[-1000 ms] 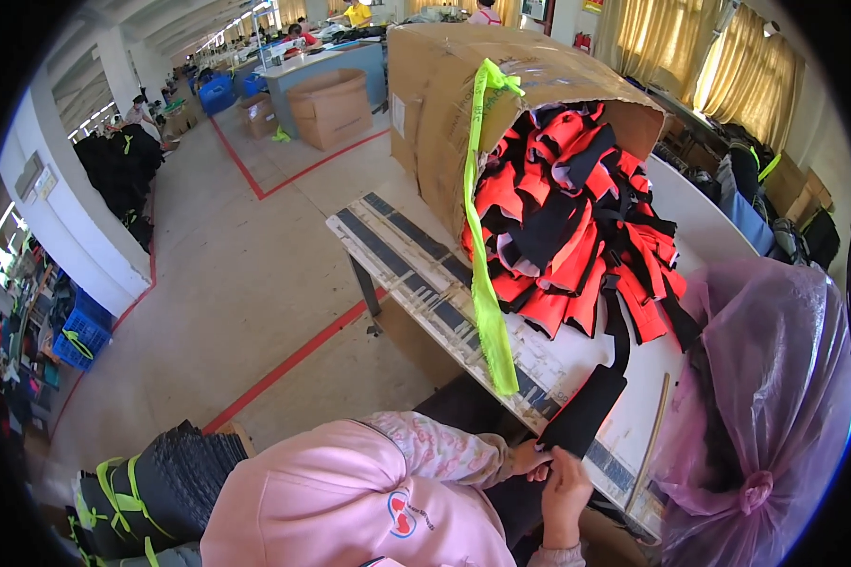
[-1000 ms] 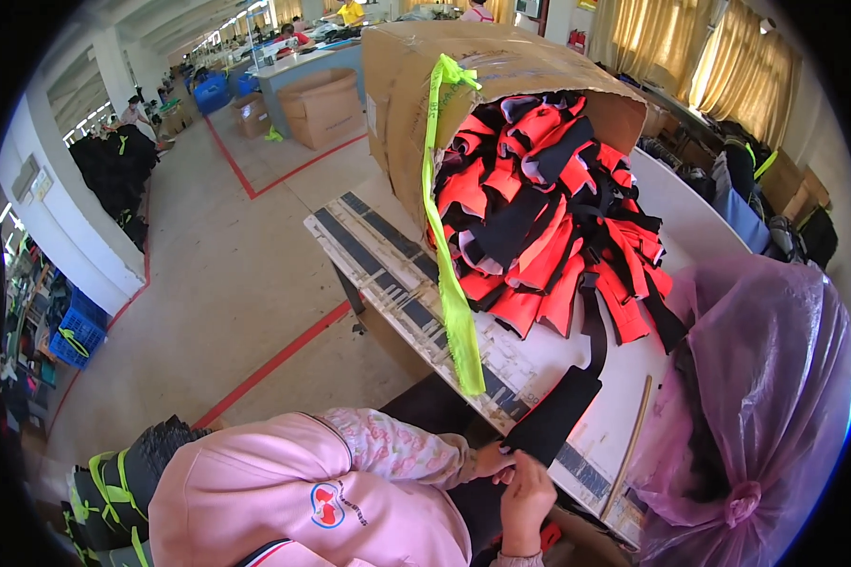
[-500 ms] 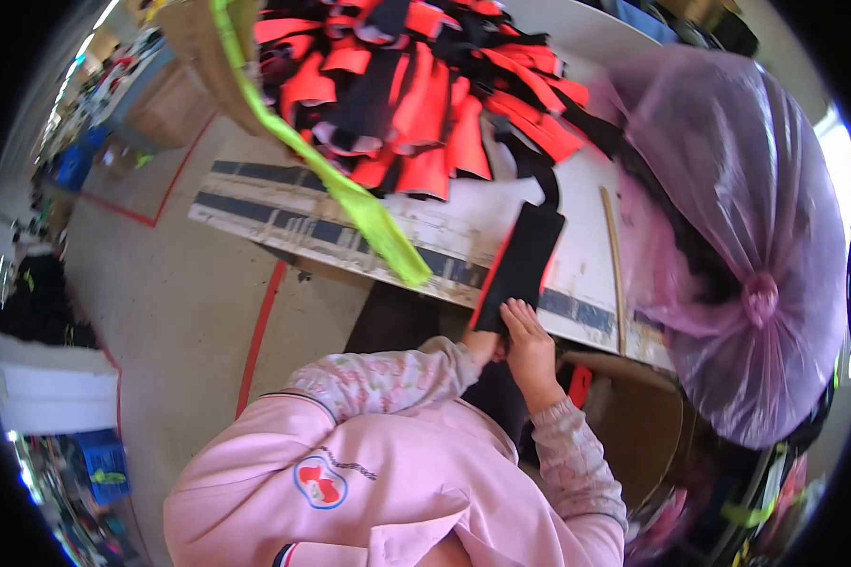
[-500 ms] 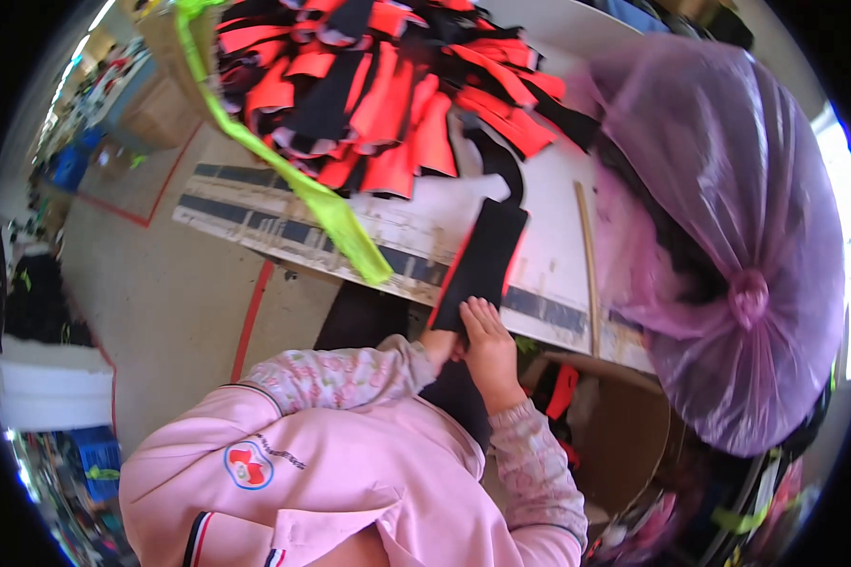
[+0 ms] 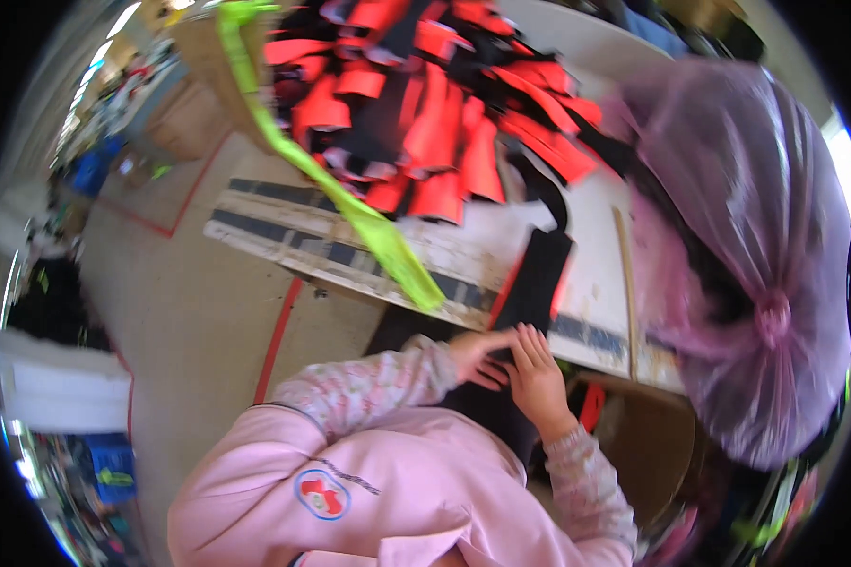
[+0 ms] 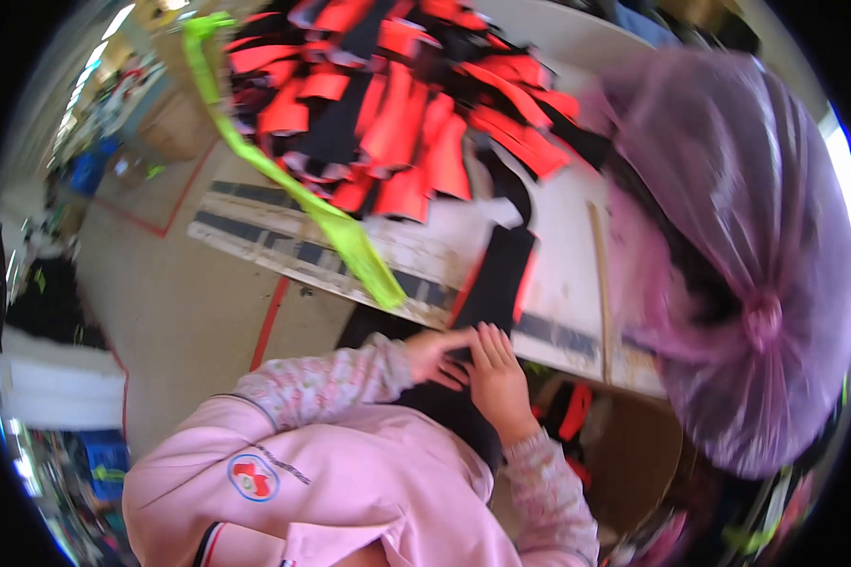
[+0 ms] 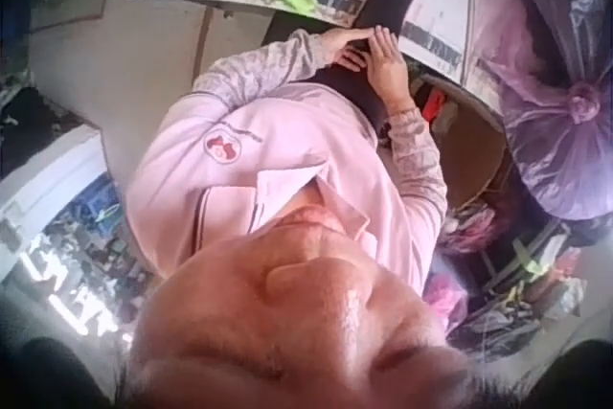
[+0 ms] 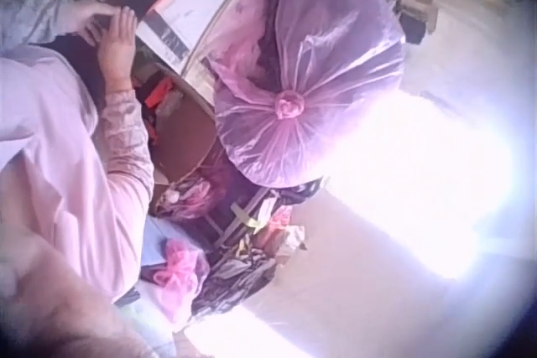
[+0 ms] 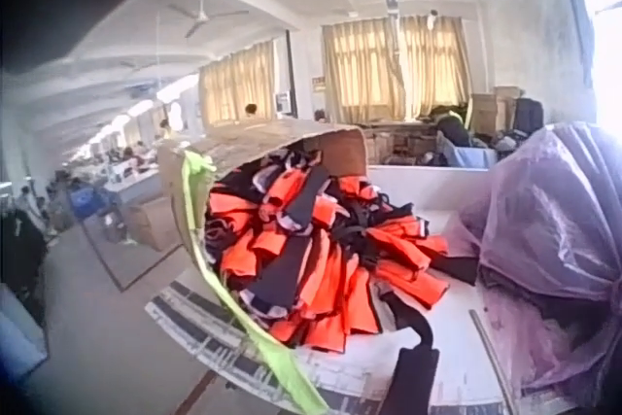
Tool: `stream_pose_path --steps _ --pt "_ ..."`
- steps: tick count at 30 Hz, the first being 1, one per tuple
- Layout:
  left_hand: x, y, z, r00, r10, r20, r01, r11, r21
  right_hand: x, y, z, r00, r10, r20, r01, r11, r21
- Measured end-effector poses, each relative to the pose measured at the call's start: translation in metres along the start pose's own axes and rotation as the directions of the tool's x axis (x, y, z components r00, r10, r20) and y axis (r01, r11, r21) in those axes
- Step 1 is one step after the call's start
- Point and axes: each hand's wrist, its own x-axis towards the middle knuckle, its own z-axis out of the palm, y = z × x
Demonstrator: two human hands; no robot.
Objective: Manually inserting foam padding into the straps and fabric covers of life jackets using a wooden stick.
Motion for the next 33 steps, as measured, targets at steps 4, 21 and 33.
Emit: stream_pose_path --steps 4,21,33 --pt "0.018 -0.014 0.003 0.996 0.086 -0.003 -0.086 0.996 -0.019 -0.004 -0.002 0.002 0.993 0.102 -0.06 -0.09 0.981 0.172" --pt "0.054 -0.055 0.004 0.947 0.235 -0.219 -0.199 0.964 0.173 0.075 0.006 0.0 0.984 0.161 0.07 -0.15 0.978 -0.143" --pt "0.046 -0.05 0.009 0.936 0.315 -0.157 -0.274 0.932 0.236 0.143 0.089 0.024 0.957 0.291 -0.014 -0.29 0.95 -0.115"
